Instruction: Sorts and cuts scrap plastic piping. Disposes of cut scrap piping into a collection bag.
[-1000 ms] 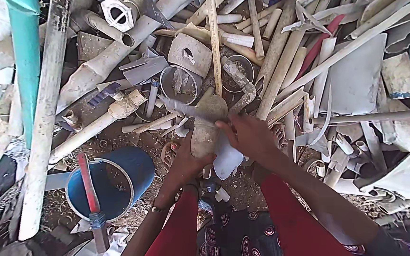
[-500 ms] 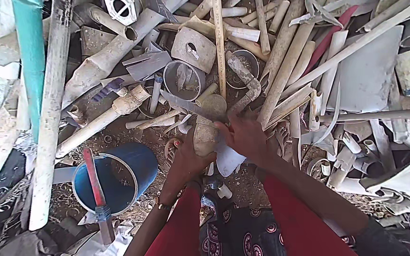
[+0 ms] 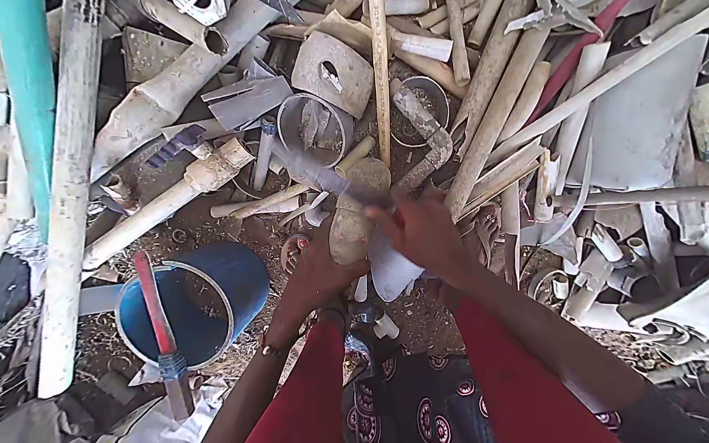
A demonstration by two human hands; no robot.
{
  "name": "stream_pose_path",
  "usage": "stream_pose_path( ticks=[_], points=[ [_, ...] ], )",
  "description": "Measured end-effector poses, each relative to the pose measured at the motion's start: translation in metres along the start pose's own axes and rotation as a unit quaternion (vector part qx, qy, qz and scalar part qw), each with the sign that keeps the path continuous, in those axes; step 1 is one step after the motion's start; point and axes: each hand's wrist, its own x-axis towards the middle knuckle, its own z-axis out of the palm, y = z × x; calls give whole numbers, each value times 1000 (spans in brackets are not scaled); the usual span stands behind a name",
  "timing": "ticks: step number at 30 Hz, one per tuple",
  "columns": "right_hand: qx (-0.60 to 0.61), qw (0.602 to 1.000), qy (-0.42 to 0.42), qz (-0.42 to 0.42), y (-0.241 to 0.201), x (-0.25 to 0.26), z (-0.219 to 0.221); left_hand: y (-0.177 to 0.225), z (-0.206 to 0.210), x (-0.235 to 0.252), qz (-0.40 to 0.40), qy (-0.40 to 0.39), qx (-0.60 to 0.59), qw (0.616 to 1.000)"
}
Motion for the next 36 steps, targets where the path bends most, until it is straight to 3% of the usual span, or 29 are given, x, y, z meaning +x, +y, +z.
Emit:
stream_pose_path(
  ticks=[2, 6, 7, 9, 11, 12, 14, 17, 20, 25, 29, 34, 36],
  points=[
    [-20, 999, 39, 24, 4, 7, 3, -3, 2, 0, 2, 3, -13, 1000],
    [-17, 988, -155, -1, -8, -20, -2, -7, 14, -3, 40, 72, -1, 997],
    [-7, 993, -114, -2, -5, -25, -6, -6, 18, -4, 58, 91, 11, 994],
    [42, 997, 70, -2, 11, -28, -21, 0, 22, -11, 112, 122, 30, 986],
    [123, 970, 205, 40, 24, -28, -50, 5, 22, -13, 202, 148, 41, 967],
    [164, 953, 246, 66, 30, -30, -63, 8, 21, -12, 236, 148, 48, 959],
    [189, 934, 286, 101, 40, -36, -77, 18, 22, -4, 227, 128, 89, 961],
    [95, 971, 183, 120, 54, -44, -71, 27, 23, 12, 138, 39, 121, 982],
    [39, 987, 104, 114, 56, -43, -67, 27, 22, 17, 118, 16, 111, 987],
    [112, 973, 140, 148, 56, -30, -79, 25, 23, 19, 109, 15, 102, 989],
    [173, 966, 7, 191, 48, -34, -51, 23, 21, 20, 97, 0, 96, 991],
    [109, 987, -53, 102, 40, -75, -59, 23, 32, 17, 114, 18, 153, 981],
    [20, 1000, 16, 16, 29, -84, -59, 23, 35, 17, 119, 25, 162, 979]
  ],
)
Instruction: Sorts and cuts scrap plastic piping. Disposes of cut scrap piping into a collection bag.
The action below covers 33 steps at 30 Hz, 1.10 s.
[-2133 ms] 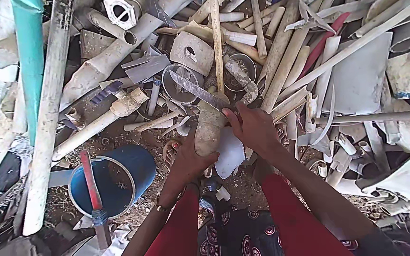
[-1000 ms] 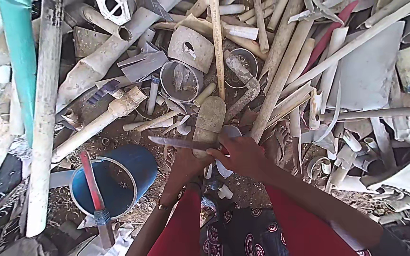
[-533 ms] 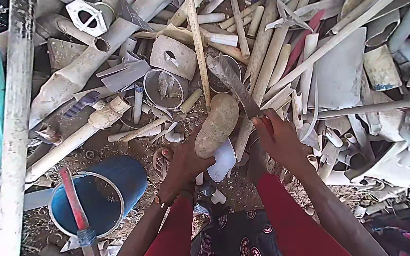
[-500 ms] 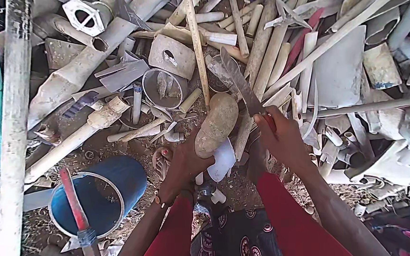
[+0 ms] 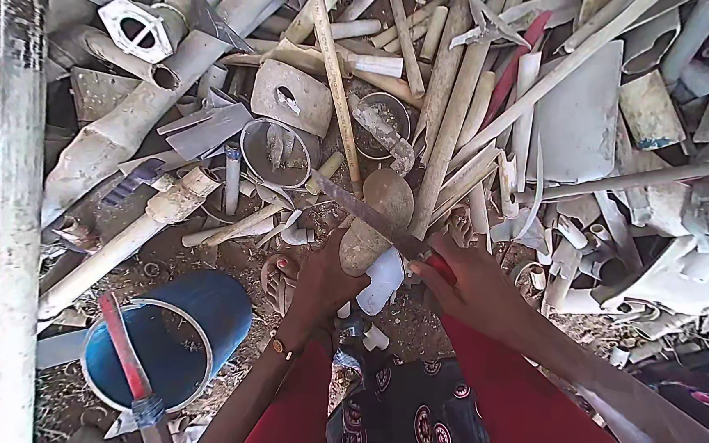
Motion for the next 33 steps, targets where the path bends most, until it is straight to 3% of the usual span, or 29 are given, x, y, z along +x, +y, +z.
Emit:
stream_pose_path(
  ticks=[2, 4, 9, 10, 13, 14, 16, 17, 18, 21, 22, 25, 26, 28, 30, 33],
  points=[
    [-99, 985, 87, -113, -3, 2, 4, 0, 0, 0, -1, 3, 7, 1000],
    [-170, 965, 106, -171, 8, 11, 13, 0, -1, 0, -11, -2, 9, 1000],
    [-145, 986, -21, 76, 28, 29, 11, -4, -12, 9, -26, -57, -42, 997],
    [-160, 985, 1, 69, 25, 24, 9, -5, -13, 8, -28, -64, -47, 996],
    [-216, 968, 113, -65, 23, 13, 14, -4, -13, 8, -33, -57, -41, 997],
    [-233, 968, 78, -40, 21, 13, 13, -5, -12, 8, -33, -58, -39, 997],
    [-219, 956, -118, 154, 18, 32, -4, -4, -13, 8, -35, -67, -41, 996],
    [-209, 946, -144, 202, 23, 40, -11, -3, -13, 9, -34, -70, -44, 996],
    [-203, 952, -116, 197, 23, 41, -15, -3, -14, 11, -32, -66, -49, 996],
    [-170, 983, 59, 38, 13, 16, 3, -7, -15, 11, -26, -71, -52, 996],
    [-172, 983, 52, 31, 10, 16, 8, -8, -15, 11, -24, -71, -54, 996],
    [-150, 958, -145, 198, 14, 41, 2, -7, -16, 11, -28, -82, -64, 994],
    [-128, 965, -126, 193, 18, 44, -1, -7, -18, 13, -30, -83, -70, 994],
    [-93, 990, 0, 107, 16, 27, 9, -10, -19, 11, -32, -88, -75, 993],
    [-104, 991, 65, 50, 8, 20, 19, -9, -20, 14, -30, -88, -74, 993],
    [-112, 988, -14, 107, 5, 27, 24, -9, -24, 15, -36, -104, -96, 989]
  ],
)
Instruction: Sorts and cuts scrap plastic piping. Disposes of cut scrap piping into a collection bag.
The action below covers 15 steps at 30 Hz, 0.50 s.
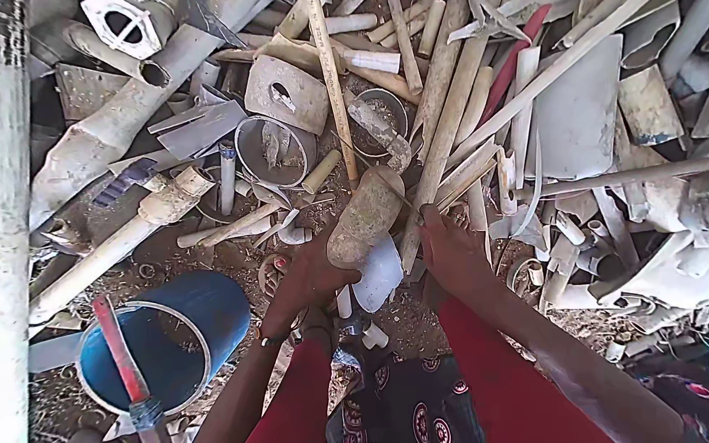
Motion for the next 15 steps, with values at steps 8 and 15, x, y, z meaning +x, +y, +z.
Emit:
stream_pose_path(
  ticks=[8, 15],
  points=[
    [-35, 996, -65, 56, -4, 12, -12, -9, -3, 5, -9, -21, -50, 998],
    [16, 984, 139, -106, 13, -7, -6, -7, 0, 5, -8, -17, -59, 998]
  ],
)
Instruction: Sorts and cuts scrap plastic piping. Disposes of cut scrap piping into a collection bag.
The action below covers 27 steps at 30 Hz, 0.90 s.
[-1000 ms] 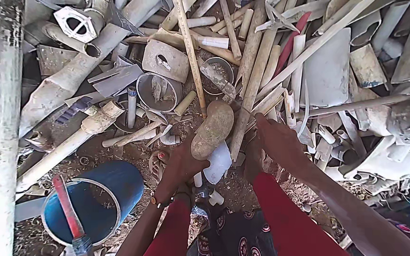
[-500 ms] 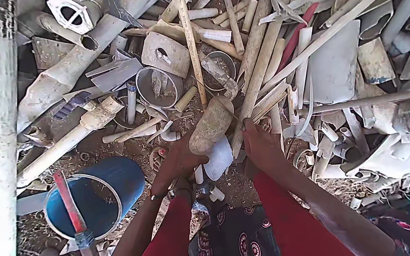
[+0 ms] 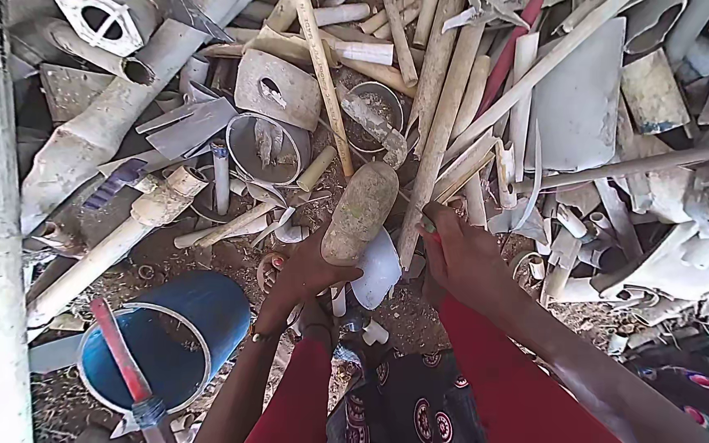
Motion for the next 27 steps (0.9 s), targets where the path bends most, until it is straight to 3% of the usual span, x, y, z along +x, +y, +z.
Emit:
stream_pose_path(
  ticks=[2, 3, 4, 6, 8, 9, 11, 13, 16, 18, 20, 22, 25, 27],
  points=[
    [-28, 975, -186, 122, 3, 13, 2, 2, -1, -1, -10, -4, 1, 1000],
    [-38, 958, -233, 160, 4, 19, 3, 2, -2, -1, -14, -4, 4, 1000],
    [-39, 967, -204, 147, 4, 18, 3, 3, -2, -1, -16, -1, 6, 1000],
    [-4, 998, -52, 39, -2, 2, 6, 3, 1, -3, -13, 2, 6, 1000],
    [17, 996, 50, -66, -9, -3, 11, 4, 5, -3, -1, 11, 0, 1000],
    [-4, 995, 55, -87, -10, -5, 15, 3, 7, -4, 0, 14, 1, 1000],
    [-61, 997, -21, -31, -13, -4, 19, 2, 9, -4, 2, 21, 6, 1000],
    [-78, 996, -42, 0, -19, -1, 13, 1, 9, -3, 5, 24, 11, 1000],
    [-47, 991, 58, -113, -22, -6, 10, 4, 9, -5, 4, 24, 25, 999],
    [-59, 982, 68, -166, -16, -5, 14, 7, 8, -8, -12, 18, 26, 999],
    [-91, 993, -24, -65, -16, 0, 15, 4, 8, -4, -8, 22, 25, 999],
    [-110, 993, -50, -16, -21, 2, 10, 3, 7, -3, -7, 15, 11, 1000],
    [-79, 983, 74, -148, -20, -6, 13, 1, 9, -5, 7, 26, 10, 1000],
    [-97, 980, 66, -162, -16, -7, 17, 2, 8, -7, 3, 19, 9, 1000]
  ],
)
